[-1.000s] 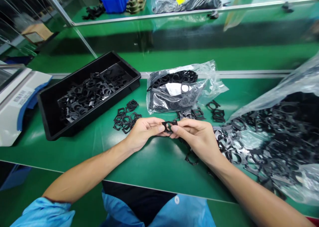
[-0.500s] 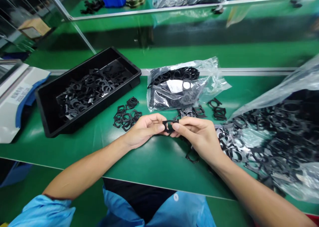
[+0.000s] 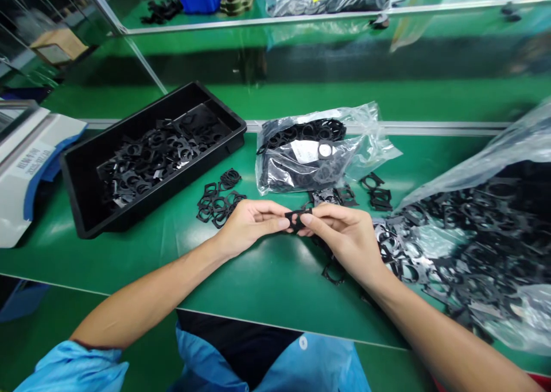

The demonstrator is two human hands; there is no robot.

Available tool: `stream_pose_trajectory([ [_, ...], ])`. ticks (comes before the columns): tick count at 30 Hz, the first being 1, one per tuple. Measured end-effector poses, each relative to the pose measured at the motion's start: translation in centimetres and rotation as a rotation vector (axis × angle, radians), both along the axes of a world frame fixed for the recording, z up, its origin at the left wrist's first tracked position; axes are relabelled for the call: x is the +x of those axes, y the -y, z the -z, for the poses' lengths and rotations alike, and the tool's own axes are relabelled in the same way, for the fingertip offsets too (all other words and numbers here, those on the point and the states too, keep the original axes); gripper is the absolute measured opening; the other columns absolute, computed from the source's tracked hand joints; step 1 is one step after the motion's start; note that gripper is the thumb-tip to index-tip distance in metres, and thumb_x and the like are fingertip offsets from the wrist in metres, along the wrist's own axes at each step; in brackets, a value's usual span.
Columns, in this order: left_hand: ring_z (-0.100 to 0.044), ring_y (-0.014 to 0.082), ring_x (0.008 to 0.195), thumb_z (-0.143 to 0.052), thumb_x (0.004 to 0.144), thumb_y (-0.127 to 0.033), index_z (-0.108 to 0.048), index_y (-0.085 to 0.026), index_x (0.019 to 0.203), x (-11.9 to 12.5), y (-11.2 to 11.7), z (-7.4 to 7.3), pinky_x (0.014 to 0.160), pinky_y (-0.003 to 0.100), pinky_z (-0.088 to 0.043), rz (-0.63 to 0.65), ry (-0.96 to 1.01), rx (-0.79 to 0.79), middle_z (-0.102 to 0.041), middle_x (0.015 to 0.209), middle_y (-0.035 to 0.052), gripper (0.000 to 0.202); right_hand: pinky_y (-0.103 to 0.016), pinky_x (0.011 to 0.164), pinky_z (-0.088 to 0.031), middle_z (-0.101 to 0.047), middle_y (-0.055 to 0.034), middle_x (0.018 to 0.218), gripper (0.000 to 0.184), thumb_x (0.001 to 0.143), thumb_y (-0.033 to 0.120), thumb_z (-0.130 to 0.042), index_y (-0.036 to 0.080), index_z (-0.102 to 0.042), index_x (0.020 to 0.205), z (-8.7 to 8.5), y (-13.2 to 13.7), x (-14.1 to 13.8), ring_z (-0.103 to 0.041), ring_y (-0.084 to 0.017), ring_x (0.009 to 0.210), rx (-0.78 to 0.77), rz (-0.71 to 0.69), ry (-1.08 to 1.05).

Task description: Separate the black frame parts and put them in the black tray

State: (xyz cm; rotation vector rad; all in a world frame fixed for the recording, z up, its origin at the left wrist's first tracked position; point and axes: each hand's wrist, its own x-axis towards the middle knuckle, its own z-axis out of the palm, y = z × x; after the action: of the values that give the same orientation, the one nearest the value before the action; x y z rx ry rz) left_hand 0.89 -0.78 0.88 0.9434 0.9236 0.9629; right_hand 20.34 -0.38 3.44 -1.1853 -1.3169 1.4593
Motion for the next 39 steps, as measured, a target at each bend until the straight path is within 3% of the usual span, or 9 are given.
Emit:
stream_pose_trajectory([
  [5, -0.075, 0.0202, 0.084, -0.087, 0.074, -0.034, -0.083, -0.017, 0.088, -0.1, 0.1, 0.1, 0.08, 0.029, -0.061, 0.046, -0.11, 0.078, -0.081, 0.09, 0.0073, 0.022, -0.027, 0.06, -0.062, -0.073, -0.0038, 0.066, 0.038, 0.07, 0.053, -0.087, 0.017, -0.075, 0.067, 0.3, -0.1, 0.1, -0.07, -0.016, 0.057, -0.012, -0.007, -0.012],
  [9, -0.075, 0.019, 0.083, -0.088, 0.072, -0.032, -0.083, -0.017, 0.088, 0.0, 0.2, 0.2, 0.08, 0.028, -0.061, 0.049, -0.09, 0.069, -0.081, 0.089, 0.0069, 0.023, -0.027, 0.062, -0.062, -0.074, -0.0034, 0.065, 0.039, 0.068, 0.055, -0.088, 0.018, -0.075, 0.067, 0.4, -0.1, 0.0, -0.07, -0.016, 0.058, -0.007, -0.004, -0.021],
  [17, -0.072, 0.0145, 0.07, -0.095, 0.062, -0.034, -0.075, -0.012, 0.081, 0.8, 0.4, 0.4, 0.077, 0.031, -0.062, -0.166, 0.076, -0.106, -0.076, 0.077, 0.0034, 0.035, -0.027, 0.057, -0.059, -0.073, -0.0037, 0.06, 0.042, 0.066, 0.058, -0.087, 0.017, -0.075, 0.069, 0.1, 0.0, -0.2, -0.07, -0.017, 0.055, -0.021, 0.028, 0.004],
  [30, -0.073, 0.0151, 0.066, -0.092, 0.066, -0.044, -0.069, -0.014, 0.086, 0.7, 0.3, 0.4, 0.071, 0.028, -0.06, -0.122, 0.044, -0.087, -0.075, 0.074, 0.0022, 0.043, -0.029, 0.059, -0.061, -0.073, -0.0034, 0.071, 0.035, 0.072, 0.053, -0.086, 0.02, -0.074, 0.07, 1.0, 0.4, -0.6, -0.073, -0.019, 0.06, 0.106, 0.071, 0.034],
  [34, -0.072, 0.015, 0.062, -0.09, 0.068, -0.044, -0.07, -0.014, 0.084, 0.6, 0.4, 0.3, 0.066, 0.026, -0.058, -0.152, -0.03, -0.006, -0.073, 0.07, 0.0014, 0.04, -0.028, 0.057, -0.059, -0.072, -0.0028, 0.066, 0.037, 0.073, 0.054, -0.085, 0.019, -0.073, 0.071, 0.7, 0.3, -0.3, -0.071, -0.018, 0.057, 0.09, 0.061, 0.028],
  [39, -0.074, 0.0158, 0.069, -0.089, 0.07, -0.044, -0.07, -0.014, 0.087, 0.6, 0.3, 0.4, 0.071, 0.026, -0.058, -0.127, -0.068, 0.081, -0.074, 0.074, 0.002, 0.039, -0.026, 0.055, -0.056, -0.069, -0.0019, 0.062, 0.036, 0.075, 0.051, -0.084, 0.018, -0.071, 0.07, 0.8, 0.2, -0.3, -0.068, -0.016, 0.054, 0.122, 0.055, 0.032],
])
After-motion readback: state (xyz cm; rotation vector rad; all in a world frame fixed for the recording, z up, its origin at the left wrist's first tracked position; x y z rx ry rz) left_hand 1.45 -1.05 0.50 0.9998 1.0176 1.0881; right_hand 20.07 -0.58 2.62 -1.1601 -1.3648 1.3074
